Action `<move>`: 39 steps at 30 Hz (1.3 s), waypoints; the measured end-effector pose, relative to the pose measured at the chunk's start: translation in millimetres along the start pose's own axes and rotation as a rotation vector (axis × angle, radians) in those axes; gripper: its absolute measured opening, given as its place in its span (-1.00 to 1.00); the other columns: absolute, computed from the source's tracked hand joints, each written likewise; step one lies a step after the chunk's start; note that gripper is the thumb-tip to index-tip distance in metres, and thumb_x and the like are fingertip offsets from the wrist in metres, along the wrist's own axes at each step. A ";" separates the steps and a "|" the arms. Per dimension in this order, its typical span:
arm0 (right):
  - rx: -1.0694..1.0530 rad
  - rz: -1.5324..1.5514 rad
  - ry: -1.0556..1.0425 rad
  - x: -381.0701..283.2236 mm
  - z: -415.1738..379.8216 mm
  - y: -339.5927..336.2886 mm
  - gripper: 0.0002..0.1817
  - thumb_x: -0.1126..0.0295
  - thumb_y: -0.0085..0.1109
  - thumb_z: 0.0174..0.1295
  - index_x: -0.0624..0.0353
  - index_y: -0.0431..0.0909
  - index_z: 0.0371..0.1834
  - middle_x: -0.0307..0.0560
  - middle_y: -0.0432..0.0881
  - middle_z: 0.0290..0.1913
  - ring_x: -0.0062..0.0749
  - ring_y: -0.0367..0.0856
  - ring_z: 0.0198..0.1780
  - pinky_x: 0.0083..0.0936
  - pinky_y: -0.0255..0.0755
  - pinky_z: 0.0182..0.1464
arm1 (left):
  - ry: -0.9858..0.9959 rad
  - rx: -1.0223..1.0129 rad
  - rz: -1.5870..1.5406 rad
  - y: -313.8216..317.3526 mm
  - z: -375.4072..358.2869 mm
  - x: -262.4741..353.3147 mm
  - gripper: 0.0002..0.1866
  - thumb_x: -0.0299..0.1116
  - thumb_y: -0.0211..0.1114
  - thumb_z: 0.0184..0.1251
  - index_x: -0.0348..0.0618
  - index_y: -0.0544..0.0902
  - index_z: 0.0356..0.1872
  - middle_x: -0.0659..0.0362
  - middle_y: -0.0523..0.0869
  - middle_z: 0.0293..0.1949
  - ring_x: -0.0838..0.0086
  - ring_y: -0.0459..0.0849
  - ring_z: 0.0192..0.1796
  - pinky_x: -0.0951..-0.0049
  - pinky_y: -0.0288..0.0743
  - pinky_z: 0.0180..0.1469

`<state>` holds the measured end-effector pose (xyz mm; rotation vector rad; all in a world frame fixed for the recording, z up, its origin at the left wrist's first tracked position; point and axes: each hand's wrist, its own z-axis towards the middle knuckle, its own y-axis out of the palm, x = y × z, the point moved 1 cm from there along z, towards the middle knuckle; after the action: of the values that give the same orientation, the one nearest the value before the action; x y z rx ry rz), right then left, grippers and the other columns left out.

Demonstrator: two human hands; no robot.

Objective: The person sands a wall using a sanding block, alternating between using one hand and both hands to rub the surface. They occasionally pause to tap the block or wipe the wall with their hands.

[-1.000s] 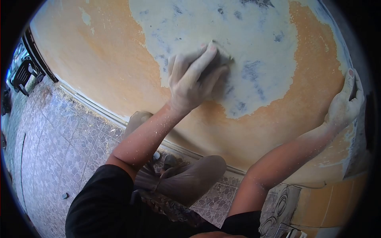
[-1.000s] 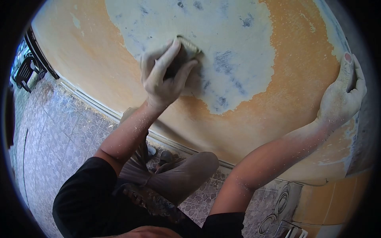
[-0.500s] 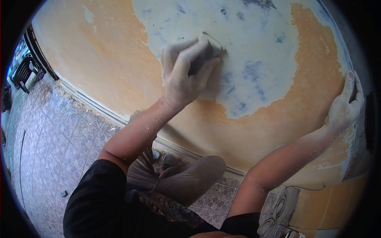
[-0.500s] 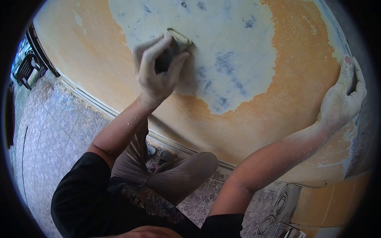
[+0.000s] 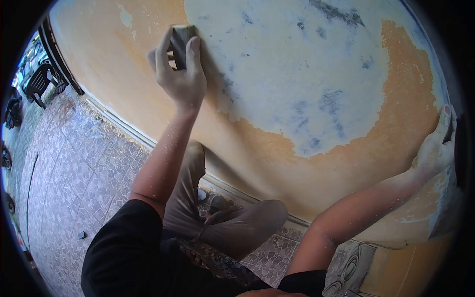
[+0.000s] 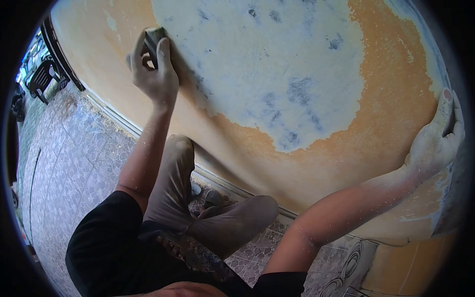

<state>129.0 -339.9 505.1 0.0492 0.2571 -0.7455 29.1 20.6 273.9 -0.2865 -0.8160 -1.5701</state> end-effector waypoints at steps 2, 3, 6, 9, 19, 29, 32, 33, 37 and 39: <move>0.031 0.035 0.009 -4.4 -1.6 2.3 -0.55 0.06 0.38 0.42 0.15 0.74 0.18 -0.04 0.72 0.22 -0.29 0.69 0.22 -0.41 0.54 0.29 | 0.147 -0.039 0.047 -14.7 -67.9 -14.9 -0.51 -0.47 0.49 0.36 -0.35 0.61 0.28 0.06 0.59 -0.10 0.33 0.53 -0.06 0.41 0.46 0.04; 0.077 -0.005 0.001 -9.4 -4.3 3.8 -0.57 0.09 0.35 0.45 0.20 0.74 0.17 -0.03 0.75 0.18 -0.31 0.70 0.17 -0.43 0.55 0.26 | 0.148 -0.140 -0.009 -29.1 -112.0 -18.7 -0.46 -0.50 0.51 0.32 -0.37 0.59 0.30 0.02 0.59 -0.05 0.26 0.53 0.00 0.37 0.45 0.12; 0.097 -0.015 -0.024 -3.1 -1.8 4.5 -0.57 0.09 0.35 0.45 0.20 0.74 0.17 -0.03 0.76 0.17 -0.32 0.71 0.17 -0.44 0.55 0.26 | 0.317 -0.670 -0.036 -77.4 -166.7 -10.3 -0.31 -0.47 0.65 0.15 -0.25 0.60 0.35 -0.05 0.62 0.02 0.19 0.62 0.03 0.32 0.58 0.06; 0.052 -0.021 -0.017 3.6 -0.5 2.7 -0.55 0.06 0.39 0.42 0.15 0.73 0.18 -0.04 0.74 0.20 -0.31 0.71 0.20 -0.44 0.55 0.27 | 0.316 -0.592 -0.028 -62.5 -116.4 -7.0 -0.38 -0.51 0.60 0.20 -0.19 0.62 0.32 0.04 0.64 -0.05 0.26 0.60 -0.03 0.35 0.54 0.01; 0.080 0.033 0.020 4.6 -1.5 7.5 -0.52 0.04 0.41 0.39 0.16 0.72 0.20 -0.07 0.74 0.19 -0.31 0.71 0.19 -0.41 0.56 0.26 | 0.225 -0.308 -0.060 -32.3 -149.7 3.5 -0.40 -0.49 0.52 0.31 -0.26 0.52 0.36 -0.05 0.57 0.12 0.20 0.53 0.09 0.24 0.46 0.13; -0.017 -0.099 -0.042 3.4 1.3 -3.3 -0.52 -0.06 0.34 0.42 0.00 0.73 0.22 -0.06 0.71 0.21 -0.25 0.69 0.23 -0.30 0.53 0.33 | -0.140 0.015 -0.151 4.1 -4.5 7.4 -0.58 -0.40 0.42 0.44 -0.29 0.55 0.23 0.11 0.46 -0.03 0.35 0.45 -0.02 0.34 0.42 0.04; 0.055 -0.091 0.001 -8.1 -3.8 3.8 -0.52 -0.05 0.34 0.42 0.02 0.73 0.22 -0.06 0.71 0.22 -0.24 0.69 0.23 -0.31 0.53 0.32 | 0.037 -0.063 -0.013 4.9 -51.5 14.7 -0.53 -0.43 0.42 0.41 -0.23 0.55 0.29 0.04 0.53 0.06 0.30 0.49 0.06 0.27 0.41 0.09; 0.096 -0.034 0.023 -8.4 -3.3 8.1 -0.54 0.01 0.35 0.43 0.11 0.74 0.18 -0.03 0.73 0.19 -0.25 0.70 0.20 -0.35 0.53 0.29 | 0.208 -0.162 0.008 -5.9 -91.0 20.0 -0.50 -0.44 0.43 0.40 -0.21 0.54 0.33 0.00 0.55 0.10 0.29 0.49 0.09 0.25 0.41 0.11; 0.135 0.001 0.031 -8.4 -2.7 10.5 -0.55 0.06 0.38 0.42 0.21 0.75 0.14 -0.01 0.72 0.19 -0.27 0.69 0.20 -0.38 0.53 0.28 | 0.597 -0.720 -0.177 -52.5 -178.2 11.2 -0.60 -0.49 0.51 0.20 0.02 0.75 0.09 0.19 0.69 0.03 0.34 0.60 0.05 0.31 0.42 0.03; 0.113 -0.037 -0.002 -6.6 0.2 4.3 -0.52 0.00 0.37 0.41 0.13 0.73 0.19 -0.04 0.68 0.24 -0.24 0.67 0.24 -0.34 0.51 0.33 | 0.449 -0.614 -0.155 -45.6 -155.5 13.7 -0.55 -0.49 0.53 0.19 0.00 0.72 0.13 0.19 0.70 0.02 0.36 0.59 0.05 0.32 0.41 0.02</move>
<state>127.3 -332.4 506.7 0.1508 0.2143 -0.7965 26.0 -91.3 155.9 -0.2960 0.0068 -1.9130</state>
